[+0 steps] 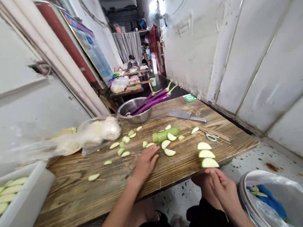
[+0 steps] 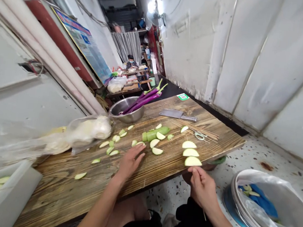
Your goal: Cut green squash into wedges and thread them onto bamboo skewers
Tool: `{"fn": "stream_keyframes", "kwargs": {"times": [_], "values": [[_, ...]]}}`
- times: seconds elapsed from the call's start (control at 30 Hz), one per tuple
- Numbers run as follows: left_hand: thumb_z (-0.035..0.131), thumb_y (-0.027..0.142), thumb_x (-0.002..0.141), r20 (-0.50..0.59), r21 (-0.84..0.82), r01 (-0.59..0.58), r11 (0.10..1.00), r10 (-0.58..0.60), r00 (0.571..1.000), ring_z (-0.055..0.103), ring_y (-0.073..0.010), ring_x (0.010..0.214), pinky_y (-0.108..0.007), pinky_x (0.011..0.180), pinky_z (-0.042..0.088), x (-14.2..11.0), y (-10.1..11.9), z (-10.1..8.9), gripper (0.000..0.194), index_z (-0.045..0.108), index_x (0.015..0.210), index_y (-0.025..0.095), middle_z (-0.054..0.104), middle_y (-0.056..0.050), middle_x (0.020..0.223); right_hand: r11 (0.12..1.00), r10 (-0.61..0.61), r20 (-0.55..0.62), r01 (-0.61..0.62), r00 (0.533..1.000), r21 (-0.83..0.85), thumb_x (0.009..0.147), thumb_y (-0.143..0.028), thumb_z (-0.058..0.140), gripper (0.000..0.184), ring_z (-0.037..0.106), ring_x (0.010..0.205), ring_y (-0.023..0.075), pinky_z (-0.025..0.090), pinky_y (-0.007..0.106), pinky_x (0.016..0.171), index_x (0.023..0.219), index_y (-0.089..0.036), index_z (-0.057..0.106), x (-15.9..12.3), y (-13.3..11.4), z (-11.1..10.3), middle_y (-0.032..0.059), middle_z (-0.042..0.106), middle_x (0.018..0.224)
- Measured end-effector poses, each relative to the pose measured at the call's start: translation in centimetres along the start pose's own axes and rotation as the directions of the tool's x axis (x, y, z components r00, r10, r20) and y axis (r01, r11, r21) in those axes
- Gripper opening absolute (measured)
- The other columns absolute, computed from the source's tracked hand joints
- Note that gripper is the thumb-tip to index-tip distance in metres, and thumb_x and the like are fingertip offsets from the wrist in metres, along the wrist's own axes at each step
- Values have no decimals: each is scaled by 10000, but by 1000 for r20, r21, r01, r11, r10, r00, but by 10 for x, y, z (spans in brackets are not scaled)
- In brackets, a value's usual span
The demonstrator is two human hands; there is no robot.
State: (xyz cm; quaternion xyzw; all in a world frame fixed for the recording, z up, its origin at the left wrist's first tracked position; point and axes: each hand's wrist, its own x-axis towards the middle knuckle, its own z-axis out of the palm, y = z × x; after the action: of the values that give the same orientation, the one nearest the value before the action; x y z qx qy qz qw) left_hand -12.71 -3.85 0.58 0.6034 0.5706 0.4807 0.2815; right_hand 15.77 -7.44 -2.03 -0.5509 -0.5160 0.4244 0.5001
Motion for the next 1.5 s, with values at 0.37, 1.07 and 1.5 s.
{"fn": "stream_keyframes", "kwargs": {"times": [0.37,1.07,1.5], "values": [[408,54,738,616,521,-476,708,74,784,473,-198,1069,-400,1009,238,42,19,31,541,488,1229,265,583,-64,1117,1000,-24,105,25,994,-3,840,-433,428,297,388,436,105,304,214,411,862,-172,568,-4,10,-15,-46,408,491],[669,225,643,-40,61,93,994,-90,995,564,-191,832,-323,860,397,37,-5,58,427,609,1065,209,638,-56,917,1000,-24,224,21,974,17,870,-413,371,286,312,399,88,262,199,403,813,-176,520,-7,1,9,-73,356,442],[602,125,748,33,-841,361,403,-628,777,647,-177,817,-257,681,540,31,-26,-32,115,568,855,103,657,-138,906,939,-252,566,339,785,-52,877,-332,353,290,417,488,115,295,201,451,743,-180,559,0,-41,95,-12,477,552]]}}
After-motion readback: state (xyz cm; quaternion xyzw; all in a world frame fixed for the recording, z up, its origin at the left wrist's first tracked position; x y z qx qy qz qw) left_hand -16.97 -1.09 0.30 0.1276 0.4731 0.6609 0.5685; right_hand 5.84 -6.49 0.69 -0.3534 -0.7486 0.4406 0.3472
